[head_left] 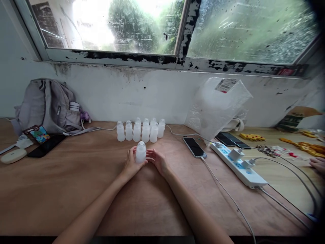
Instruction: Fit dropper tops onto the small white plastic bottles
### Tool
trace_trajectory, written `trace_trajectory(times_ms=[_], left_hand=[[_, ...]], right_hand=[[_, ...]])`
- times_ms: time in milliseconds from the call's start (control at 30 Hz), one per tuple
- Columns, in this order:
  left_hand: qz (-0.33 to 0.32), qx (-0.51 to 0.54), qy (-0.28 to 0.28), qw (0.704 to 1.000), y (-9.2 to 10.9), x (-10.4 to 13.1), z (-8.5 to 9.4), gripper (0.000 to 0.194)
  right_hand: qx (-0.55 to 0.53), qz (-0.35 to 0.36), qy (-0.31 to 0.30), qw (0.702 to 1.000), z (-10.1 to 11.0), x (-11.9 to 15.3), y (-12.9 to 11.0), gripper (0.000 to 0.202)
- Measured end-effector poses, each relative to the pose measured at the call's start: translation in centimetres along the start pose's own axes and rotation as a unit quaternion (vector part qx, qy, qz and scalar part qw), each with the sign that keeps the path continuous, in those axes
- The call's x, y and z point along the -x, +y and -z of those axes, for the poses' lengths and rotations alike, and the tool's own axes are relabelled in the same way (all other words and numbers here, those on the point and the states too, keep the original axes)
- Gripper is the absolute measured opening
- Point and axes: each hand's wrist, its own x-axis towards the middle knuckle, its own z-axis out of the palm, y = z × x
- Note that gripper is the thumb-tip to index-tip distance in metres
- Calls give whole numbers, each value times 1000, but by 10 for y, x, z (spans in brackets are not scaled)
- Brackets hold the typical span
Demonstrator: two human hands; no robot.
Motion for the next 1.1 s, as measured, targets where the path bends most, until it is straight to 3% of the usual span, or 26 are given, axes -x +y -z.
trace_trajectory(times_ms=[100, 233, 300, 400, 500, 600, 700, 767, 933, 1100], left_hand=[[-44, -16, 49, 998, 19, -7, 13, 55], [-91, -55, 9, 994, 50, -27, 42, 31], [-111, -67, 10, 992, 66, -46, 62, 33], [-123, -83, 74, 986, 90, -90, 102, 40], [-123, -116, 113, 979, 109, -148, 138, 44], [-90, -185, 140, 969, 108, -203, 154, 45], [2, -256, 126, 958, 87, -235, 146, 44], [64, -308, 81, 946, 68, -244, 132, 43], [109, -348, 1, 931, 27, -245, 97, 36], [114, -354, -67, 926, 4, -246, 77, 41]], right_hand=[[7, 1, 41, 999, 7, -4, -2, 26], [-1, -6, 70, 998, 14, -6, -4, 26], [-8, -8, 76, 997, 16, -7, -4, 27], [7, -3, 75, 997, 15, -8, -4, 29], [113, 45, 88, 989, 13, -8, -1, 29], [293, 136, 89, 942, 11, -8, 2, 23], [411, 189, 70, 889, 11, -8, 4, 21], [437, 200, 68, 874, 12, -8, 4, 21], [423, 197, 78, 881, 12, -11, 0, 21], [372, 159, 73, 912, 19, -17, 1, 21]])
